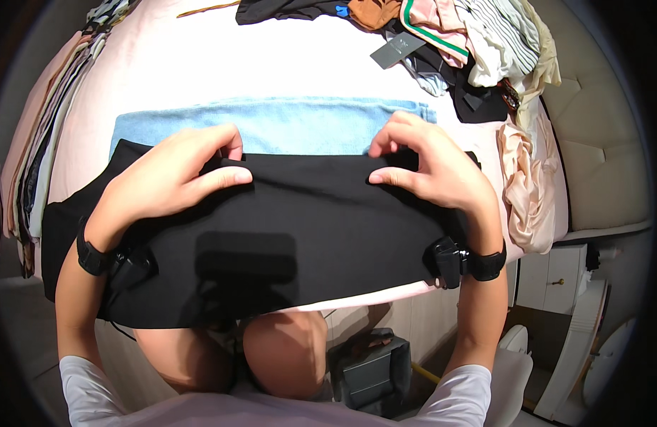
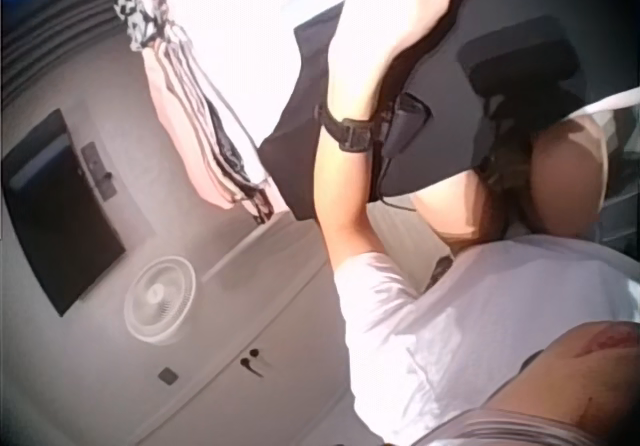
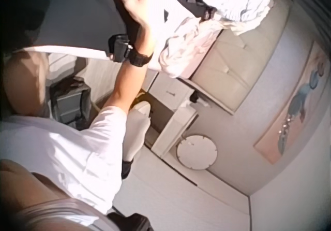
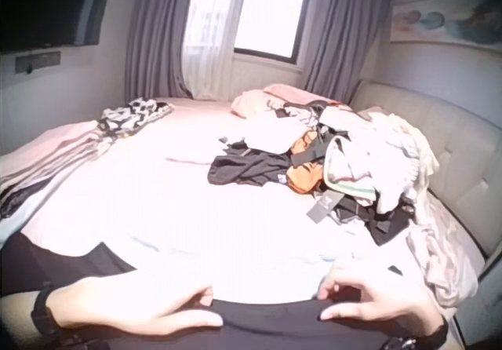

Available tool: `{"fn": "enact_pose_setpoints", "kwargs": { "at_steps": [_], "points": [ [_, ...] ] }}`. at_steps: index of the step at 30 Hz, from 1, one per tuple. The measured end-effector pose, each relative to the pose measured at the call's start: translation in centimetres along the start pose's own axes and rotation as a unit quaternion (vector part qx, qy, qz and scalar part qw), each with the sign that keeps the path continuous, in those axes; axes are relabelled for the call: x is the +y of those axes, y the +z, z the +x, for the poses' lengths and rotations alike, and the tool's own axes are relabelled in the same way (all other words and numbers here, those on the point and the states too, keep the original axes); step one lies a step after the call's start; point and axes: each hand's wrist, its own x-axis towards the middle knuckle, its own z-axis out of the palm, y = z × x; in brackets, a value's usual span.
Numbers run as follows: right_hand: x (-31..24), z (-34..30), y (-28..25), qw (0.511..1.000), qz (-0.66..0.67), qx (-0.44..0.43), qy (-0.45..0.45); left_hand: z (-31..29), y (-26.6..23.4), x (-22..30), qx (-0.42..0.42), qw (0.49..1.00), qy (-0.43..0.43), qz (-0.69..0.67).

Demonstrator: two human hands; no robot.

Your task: The person picks up a pair of blue jeans and a black garment from a pile on a bed, spreads each item flat, and folds them into squares before placing them on a stack of clothes.

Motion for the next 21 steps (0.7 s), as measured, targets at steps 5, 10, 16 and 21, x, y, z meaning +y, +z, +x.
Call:
{"fn": "enact_pose_setpoints", "kwargs": {
  "at_steps": [5, 10, 16, 21],
  "points": [
    [1.6, 0.9, 0.8, 0.989, 0.145, -0.029, 0.013, 1.2, -1.2, -1.0, -0.099, 0.993, -0.060, -0.020],
    [1.4, 1.3, 0.3, 0.955, 0.286, -0.047, 0.066, 2.9, -2.0, -0.3, -0.179, 0.979, -0.087, -0.041],
    [0.7, 3.5, -1.4, 0.969, 0.054, -0.220, 0.096, 3.4, -1.5, -0.4, -0.192, 0.978, -0.064, -0.041],
    [1.8, 3.7, -1.5, 0.966, 0.104, -0.203, 0.121, 3.3, -1.9, -1.6, -0.226, 0.970, -0.079, -0.036]
  ]
}}
